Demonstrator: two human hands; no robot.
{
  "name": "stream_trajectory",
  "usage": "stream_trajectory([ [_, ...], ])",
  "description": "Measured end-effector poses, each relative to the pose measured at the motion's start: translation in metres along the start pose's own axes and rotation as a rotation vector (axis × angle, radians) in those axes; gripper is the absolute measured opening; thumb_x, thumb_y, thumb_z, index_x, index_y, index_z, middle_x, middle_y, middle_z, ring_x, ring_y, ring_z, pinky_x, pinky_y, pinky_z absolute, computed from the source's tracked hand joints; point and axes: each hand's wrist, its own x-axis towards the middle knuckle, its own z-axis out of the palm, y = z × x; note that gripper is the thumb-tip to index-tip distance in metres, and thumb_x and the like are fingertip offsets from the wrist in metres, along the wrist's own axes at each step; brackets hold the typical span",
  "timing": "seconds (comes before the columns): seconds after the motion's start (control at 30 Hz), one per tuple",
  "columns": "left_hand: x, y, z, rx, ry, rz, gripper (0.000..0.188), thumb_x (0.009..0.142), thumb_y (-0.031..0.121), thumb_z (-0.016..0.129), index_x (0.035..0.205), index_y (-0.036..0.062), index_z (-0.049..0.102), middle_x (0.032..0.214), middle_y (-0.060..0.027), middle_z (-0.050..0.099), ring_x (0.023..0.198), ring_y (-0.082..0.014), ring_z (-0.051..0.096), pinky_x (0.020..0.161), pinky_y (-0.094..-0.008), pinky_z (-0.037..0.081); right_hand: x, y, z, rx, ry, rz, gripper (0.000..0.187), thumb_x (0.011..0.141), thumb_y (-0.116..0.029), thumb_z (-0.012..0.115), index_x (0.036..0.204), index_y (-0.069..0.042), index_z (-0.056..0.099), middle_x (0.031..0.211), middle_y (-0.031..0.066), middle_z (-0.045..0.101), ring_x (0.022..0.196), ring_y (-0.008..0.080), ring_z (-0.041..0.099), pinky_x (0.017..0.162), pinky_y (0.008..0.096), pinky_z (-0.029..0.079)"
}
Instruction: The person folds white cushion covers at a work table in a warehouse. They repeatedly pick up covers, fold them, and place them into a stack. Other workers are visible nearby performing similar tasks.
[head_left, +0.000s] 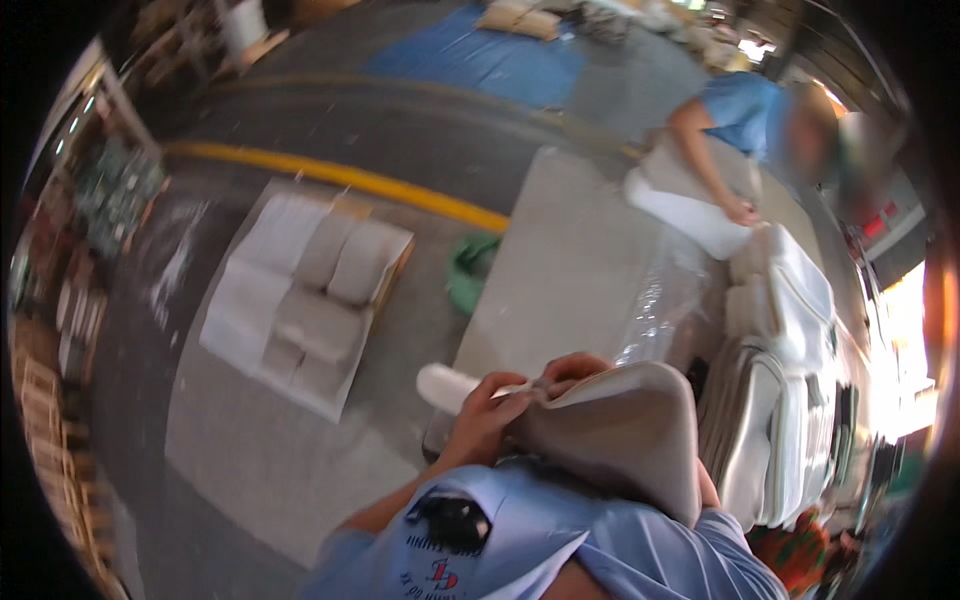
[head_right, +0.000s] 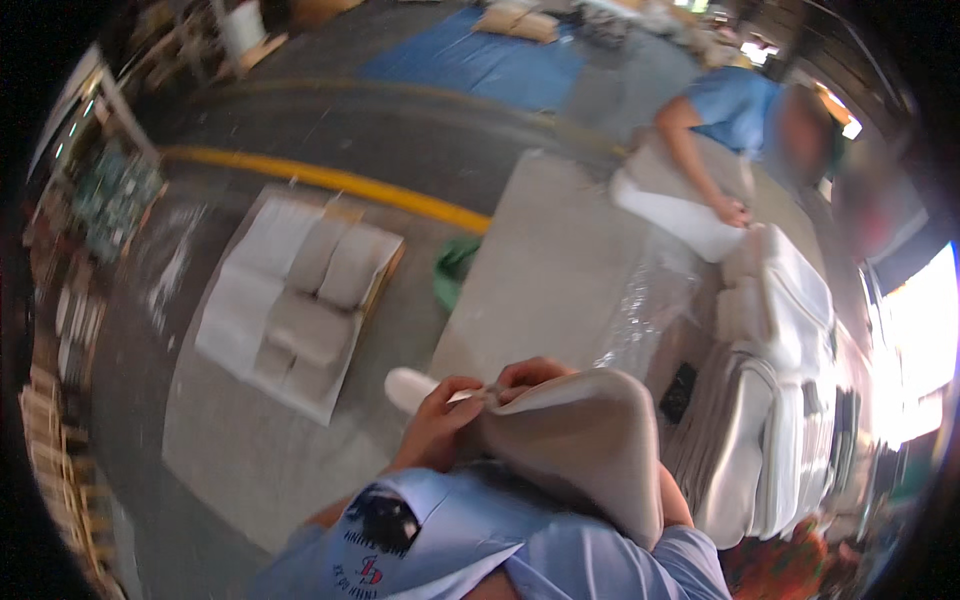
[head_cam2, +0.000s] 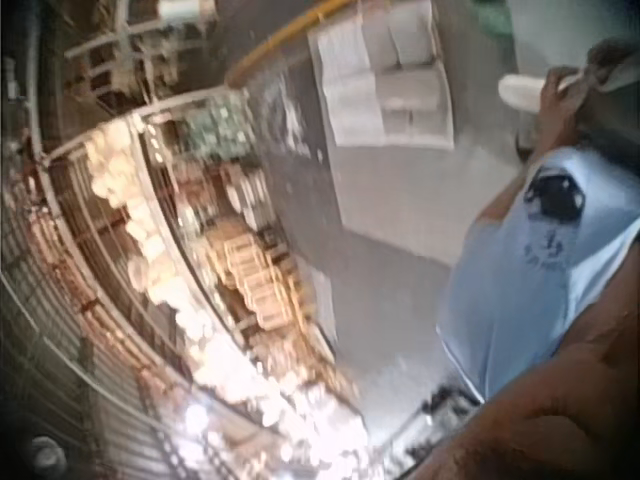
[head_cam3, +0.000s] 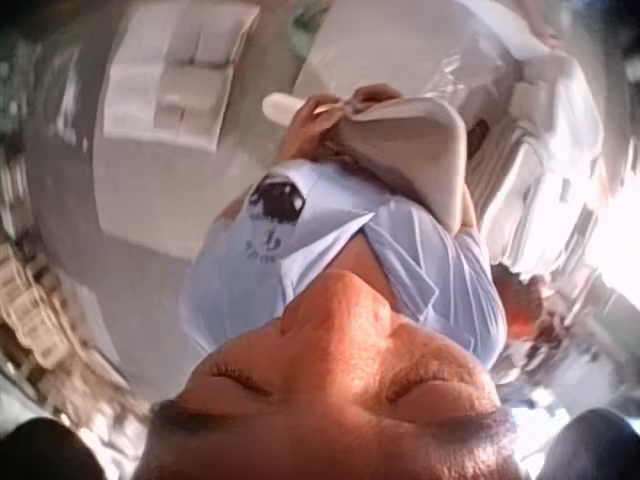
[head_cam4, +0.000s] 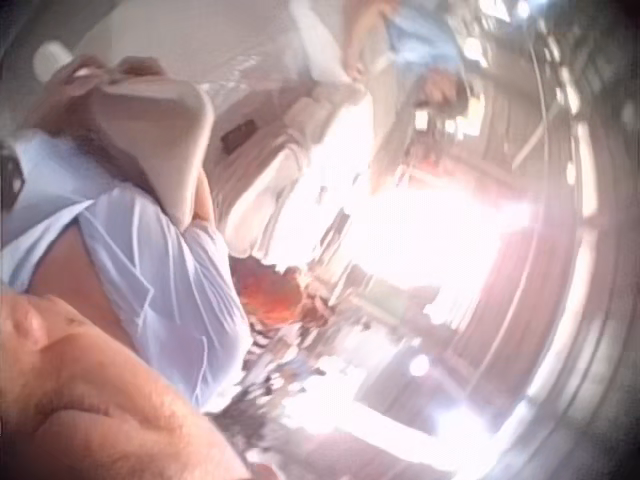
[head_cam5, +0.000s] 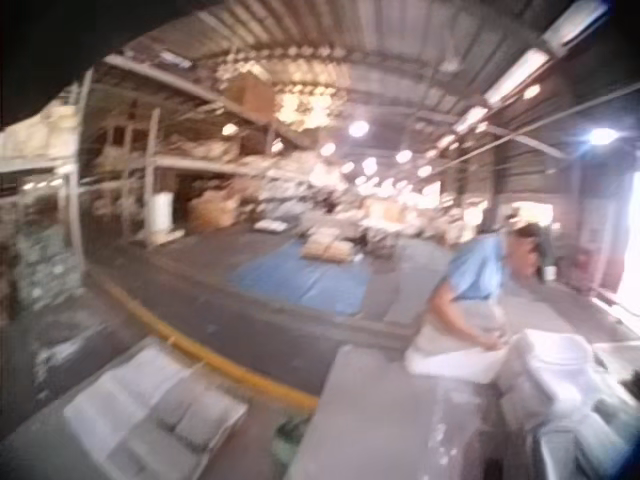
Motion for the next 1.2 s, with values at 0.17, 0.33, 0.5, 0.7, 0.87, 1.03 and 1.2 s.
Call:
stream_trajectory([
  [0.17,-0.014,-0.031,-0.025,-0.245,-0.144,-0.284,0.04,0.101,0.029,0.074,0.13,0.0026,0.065,0.116,-0.0062,0.071,0.108,-0.0164,0.067,0.094,-0.0333,0.053,0.049,0.004,-0.008,0.106,-0.404,0.367,0.029,0.1,-0.021,0.076,0.118,0.0,0.071,0.103,0.0042,0.076,0.096,0.0119,0.072,0.085,0.0262,0.057],
  [0.33,-0.015,-0.039,-0.037,-0.21,-0.155,-0.155,0.034,0.101,0.024,0.073,0.127,0.0032,0.069,0.113,-0.004,0.072,0.105,-0.0154,0.068,0.095,-0.0326,0.054,0.051,0.0,0.006,0.024,-0.245,0.418,0.027,0.1,-0.02,0.075,0.117,0.0,0.071,0.103,0.0059,0.076,0.095,0.0096,0.071,0.08,0.025,0.057],
  [0.5,-0.013,-0.023,-0.032,-0.326,-0.094,-0.059,0.028,0.102,0.014,0.069,0.128,0.0051,0.069,0.109,-0.0017,0.071,0.102,-0.0123,0.067,0.094,-0.0307,0.053,0.073,-0.018,0.004,-0.144,-0.406,0.375,0.025,0.1,-0.019,0.075,0.118,-0.002,0.071,0.099,0.0053,0.076,0.089,0.008,0.069,0.073,0.024,0.054],
  [0.7,-0.006,-0.02,-0.036,-0.03,0.052,0.114,0.031,0.104,0.01,0.065,0.136,0.0097,0.065,0.106,-0.0005,0.069,0.093,-0.0077,0.062,0.087,-0.0246,0.05,0.098,-0.008,0.003,-0.465,-0.322,0.188,0.022,0.101,-0.019,0.073,0.116,-0.004,0.072,0.092,0.0015,0.073,0.079,0.0081,0.064,0.067,0.0252,0.049],
  [0.87,-0.014,-0.009,-0.04,0.283,0.136,0.155,0.038,0.106,0.01,0.062,0.143,0.0133,0.057,0.109,-0.002,0.068,0.092,-0.0064,0.058,0.084,-0.0226,0.046,0.111,-0.008,-0.001,-0.556,-0.477,0.269,0.02,0.101,-0.022,0.073,0.11,-0.003,0.074,0.087,0.0011,0.071,0.082,0.0069,0.063,0.069,0.0258,0.049],
  [1.03,-0.017,0.002,-0.041,0.324,0.263,0.263,0.043,0.107,0.009,0.06,0.147,0.0139,0.048,0.1,-0.0062,0.07,0.089,-0.0091,0.06,0.082,-0.0273,0.048,0.127,-0.01,0.015,-0.521,-0.365,0.115,0.02,0.102,-0.022,0.072,0.106,-0.002,0.073,0.089,0.0014,0.071,0.086,0.0069,0.062,0.073,0.0277,0.05],
  [1.2,-0.005,0.003,-0.069,0.515,0.469,0.335,0.041,0.105,0.013,0.061,0.144,0.0137,0.049,0.095,-0.0188,0.074,0.086,-0.025,0.069,0.08,-0.0373,0.052,0.162,0.013,0.036,-0.659,-0.315,-0.087,0.018,0.102,-0.02,0.071,0.103,-0.003,0.073,0.091,0.0033,0.071,0.085,0.0092,0.063,0.073,0.0302,0.051],
])
